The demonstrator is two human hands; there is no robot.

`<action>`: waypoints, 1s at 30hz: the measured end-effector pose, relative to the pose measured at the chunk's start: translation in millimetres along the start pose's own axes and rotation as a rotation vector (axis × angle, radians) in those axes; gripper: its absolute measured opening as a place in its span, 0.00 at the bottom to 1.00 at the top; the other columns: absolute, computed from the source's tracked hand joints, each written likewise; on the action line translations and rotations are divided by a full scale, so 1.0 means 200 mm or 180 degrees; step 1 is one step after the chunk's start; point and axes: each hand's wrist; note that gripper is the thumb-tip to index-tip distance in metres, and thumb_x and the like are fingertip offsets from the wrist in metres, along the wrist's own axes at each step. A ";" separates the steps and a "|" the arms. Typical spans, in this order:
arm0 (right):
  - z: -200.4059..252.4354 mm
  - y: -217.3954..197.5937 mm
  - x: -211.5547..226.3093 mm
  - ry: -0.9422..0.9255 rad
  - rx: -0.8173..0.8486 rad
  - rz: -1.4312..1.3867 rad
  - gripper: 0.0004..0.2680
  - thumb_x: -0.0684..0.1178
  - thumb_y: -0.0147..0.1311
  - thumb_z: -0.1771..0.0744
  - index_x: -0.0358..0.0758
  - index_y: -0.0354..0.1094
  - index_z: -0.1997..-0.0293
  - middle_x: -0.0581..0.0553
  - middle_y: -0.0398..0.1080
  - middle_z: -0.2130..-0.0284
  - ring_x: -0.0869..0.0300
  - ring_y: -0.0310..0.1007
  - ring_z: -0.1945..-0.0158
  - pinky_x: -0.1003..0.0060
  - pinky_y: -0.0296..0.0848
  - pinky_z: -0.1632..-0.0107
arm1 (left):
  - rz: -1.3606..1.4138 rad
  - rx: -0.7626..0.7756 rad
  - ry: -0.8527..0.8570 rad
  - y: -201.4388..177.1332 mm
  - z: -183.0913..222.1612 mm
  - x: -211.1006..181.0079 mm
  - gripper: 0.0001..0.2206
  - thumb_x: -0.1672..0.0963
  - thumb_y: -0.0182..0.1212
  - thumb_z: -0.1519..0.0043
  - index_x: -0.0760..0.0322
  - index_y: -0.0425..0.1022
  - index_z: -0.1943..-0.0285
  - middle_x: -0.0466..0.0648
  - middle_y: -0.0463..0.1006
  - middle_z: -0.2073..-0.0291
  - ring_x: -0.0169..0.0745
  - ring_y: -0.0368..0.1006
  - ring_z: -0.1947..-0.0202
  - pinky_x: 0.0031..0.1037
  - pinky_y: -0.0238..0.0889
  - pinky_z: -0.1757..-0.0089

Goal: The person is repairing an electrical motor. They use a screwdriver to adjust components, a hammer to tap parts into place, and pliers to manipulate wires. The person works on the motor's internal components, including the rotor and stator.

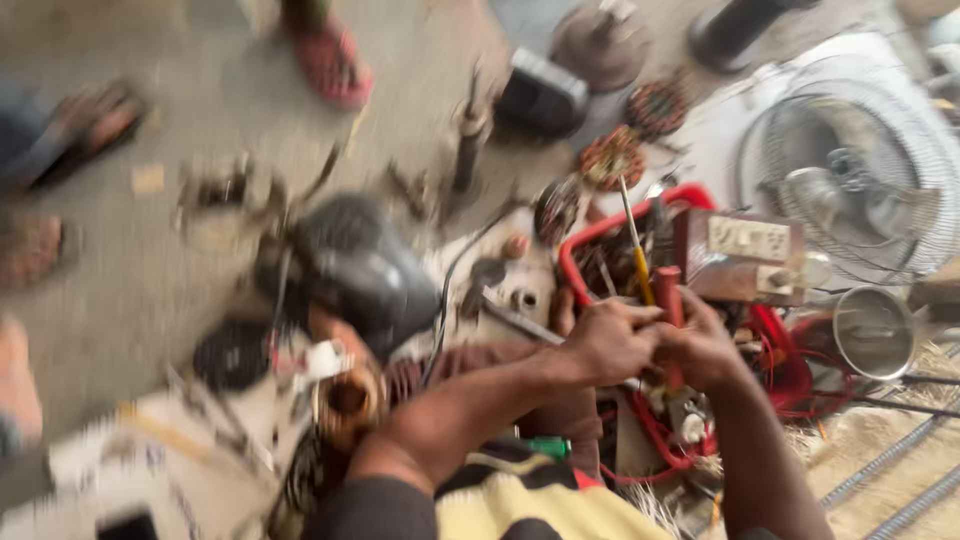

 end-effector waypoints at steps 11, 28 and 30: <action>0.09 -0.42 -0.35 0.1275 -0.1158 0.3199 0.24 0.53 0.75 0.40 0.28 0.71 0.44 0.36 0.76 0.64 0.53 0.76 0.69 0.56 0.75 0.65 | -0.0210 0.0247 -0.1121 -0.89 1.14 0.00 0.20 0.52 0.74 0.45 0.61 0.81 0.45 0.52 0.85 0.52 0.39 0.81 0.53 0.28 0.71 0.51; -0.06 -0.10 -0.32 0.1578 -0.1185 0.3311 0.21 0.60 0.71 0.37 0.29 0.75 0.53 0.42 0.76 0.64 0.59 0.74 0.65 0.60 0.72 0.63 | -0.0744 -0.4213 -0.2768 -1.25 1.95 1.43 0.04 0.58 0.70 0.45 0.57 0.87 0.63 0.46 0.86 0.68 0.36 0.83 0.67 0.28 0.74 0.60; -0.06 -0.04 -0.27 0.1606 -0.1095 0.3685 0.22 0.61 0.71 0.37 0.28 0.77 0.53 0.40 0.77 0.64 0.57 0.74 0.63 0.59 0.72 0.60 | -0.0983 -0.4221 -0.2445 -1.22 1.86 1.59 0.04 0.56 0.73 0.47 0.58 0.86 0.65 0.48 0.85 0.69 0.42 0.82 0.67 0.33 0.74 0.60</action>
Point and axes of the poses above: each hand's wrist, its own z-axis away from the middle knuckle, its own y-axis out of the palm, x = y × z
